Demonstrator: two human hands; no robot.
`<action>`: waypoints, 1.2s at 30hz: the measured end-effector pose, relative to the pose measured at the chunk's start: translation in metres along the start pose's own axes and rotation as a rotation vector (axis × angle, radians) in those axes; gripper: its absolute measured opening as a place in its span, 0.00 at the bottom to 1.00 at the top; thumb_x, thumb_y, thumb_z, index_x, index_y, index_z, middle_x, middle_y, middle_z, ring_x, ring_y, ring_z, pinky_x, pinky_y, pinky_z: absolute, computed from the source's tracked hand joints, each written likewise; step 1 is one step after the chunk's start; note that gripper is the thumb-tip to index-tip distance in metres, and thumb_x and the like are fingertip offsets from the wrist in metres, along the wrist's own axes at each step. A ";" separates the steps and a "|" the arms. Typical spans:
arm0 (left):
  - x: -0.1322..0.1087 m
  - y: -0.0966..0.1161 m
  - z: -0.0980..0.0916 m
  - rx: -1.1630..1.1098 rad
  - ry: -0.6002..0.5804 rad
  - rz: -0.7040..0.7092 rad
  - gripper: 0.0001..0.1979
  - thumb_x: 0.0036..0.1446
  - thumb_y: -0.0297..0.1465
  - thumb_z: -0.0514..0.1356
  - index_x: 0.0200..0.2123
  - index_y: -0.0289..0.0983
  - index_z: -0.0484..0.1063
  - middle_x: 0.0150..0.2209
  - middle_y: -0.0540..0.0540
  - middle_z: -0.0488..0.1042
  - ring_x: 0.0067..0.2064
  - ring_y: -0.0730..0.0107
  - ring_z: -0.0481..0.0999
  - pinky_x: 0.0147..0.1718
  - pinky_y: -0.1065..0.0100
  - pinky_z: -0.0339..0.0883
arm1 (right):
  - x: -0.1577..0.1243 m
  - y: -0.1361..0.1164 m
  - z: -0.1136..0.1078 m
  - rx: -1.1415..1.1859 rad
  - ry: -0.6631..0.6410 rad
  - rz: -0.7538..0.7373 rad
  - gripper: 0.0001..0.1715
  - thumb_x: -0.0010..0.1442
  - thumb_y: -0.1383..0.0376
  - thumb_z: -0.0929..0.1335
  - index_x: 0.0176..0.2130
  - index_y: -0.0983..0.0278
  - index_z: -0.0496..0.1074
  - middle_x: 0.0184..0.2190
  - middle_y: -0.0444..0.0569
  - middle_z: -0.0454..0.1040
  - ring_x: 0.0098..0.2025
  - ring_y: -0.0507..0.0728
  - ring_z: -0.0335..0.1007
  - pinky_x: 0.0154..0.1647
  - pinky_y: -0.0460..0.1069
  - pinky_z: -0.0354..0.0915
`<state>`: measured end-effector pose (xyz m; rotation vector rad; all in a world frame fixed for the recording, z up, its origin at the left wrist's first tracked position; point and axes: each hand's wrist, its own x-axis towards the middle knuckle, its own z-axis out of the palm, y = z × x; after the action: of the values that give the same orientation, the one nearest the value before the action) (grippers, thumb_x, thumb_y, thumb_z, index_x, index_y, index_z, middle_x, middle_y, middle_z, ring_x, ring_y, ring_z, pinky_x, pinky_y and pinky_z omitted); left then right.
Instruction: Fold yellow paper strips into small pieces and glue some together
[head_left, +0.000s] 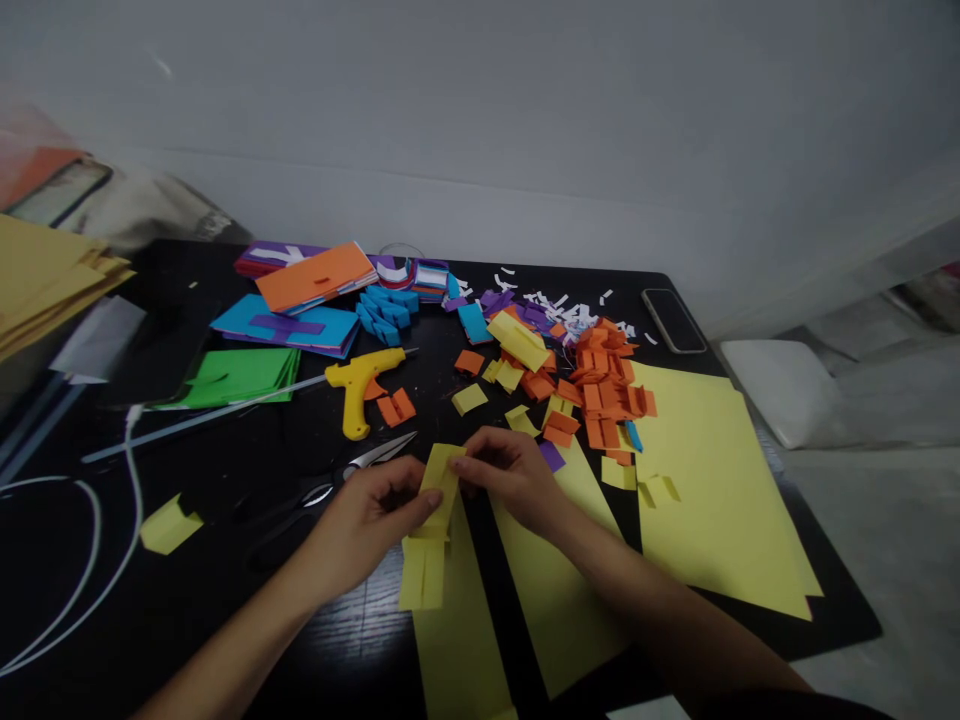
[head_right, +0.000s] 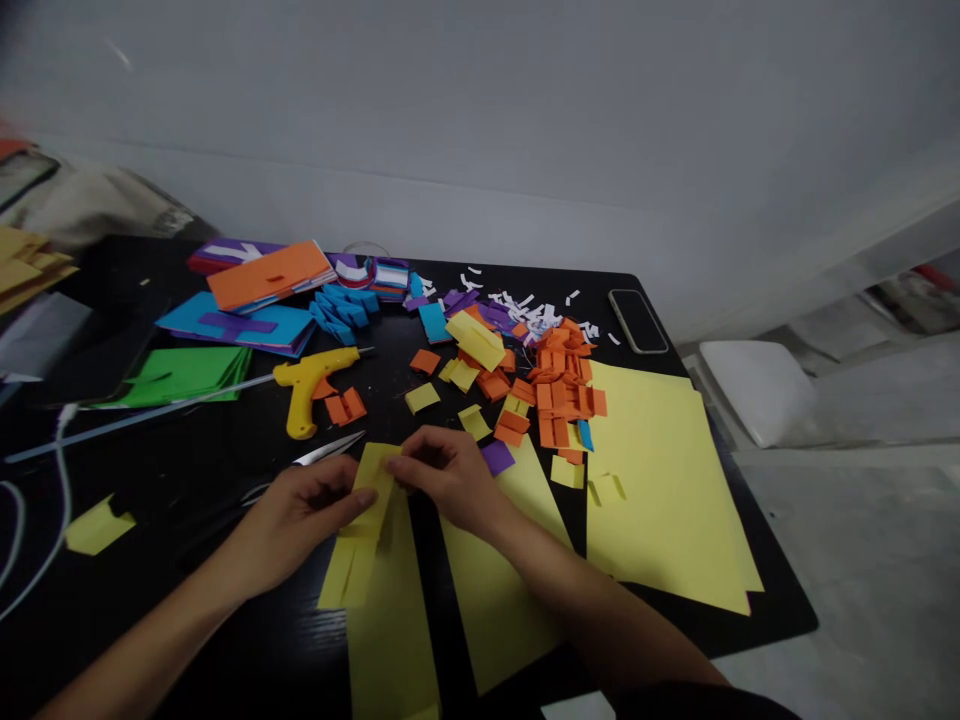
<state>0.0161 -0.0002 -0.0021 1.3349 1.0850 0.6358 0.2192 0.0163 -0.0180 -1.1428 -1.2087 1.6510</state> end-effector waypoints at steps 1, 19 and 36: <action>0.000 0.000 0.000 -0.004 -0.009 -0.010 0.16 0.63 0.40 0.61 0.26 0.37 0.69 0.24 0.55 0.61 0.27 0.74 0.59 0.25 0.73 0.52 | 0.000 -0.002 0.001 0.033 0.018 0.000 0.17 0.55 0.55 0.77 0.28 0.63 0.74 0.22 0.41 0.72 0.24 0.50 0.66 0.27 0.46 0.61; 0.001 -0.003 0.004 0.062 -0.032 -0.075 0.11 0.56 0.36 0.62 0.25 0.37 0.69 0.23 0.55 0.64 0.26 0.74 0.60 0.25 0.74 0.55 | -0.008 -0.004 0.016 0.018 -0.041 0.105 0.18 0.46 0.57 0.82 0.32 0.64 0.78 0.27 0.43 0.76 0.30 0.52 0.68 0.32 0.46 0.62; -0.001 -0.004 0.004 0.084 -0.056 -0.088 0.14 0.60 0.38 0.61 0.25 0.37 0.68 0.23 0.55 0.62 0.26 0.74 0.60 0.25 0.73 0.53 | 0.007 -0.002 -0.003 0.147 0.135 0.067 0.22 0.58 0.47 0.75 0.34 0.64 0.80 0.25 0.43 0.72 0.27 0.50 0.67 0.28 0.46 0.63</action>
<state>0.0181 -0.0038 -0.0063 1.3605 1.1290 0.4897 0.2206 0.0241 -0.0185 -1.1928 -0.9573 1.6547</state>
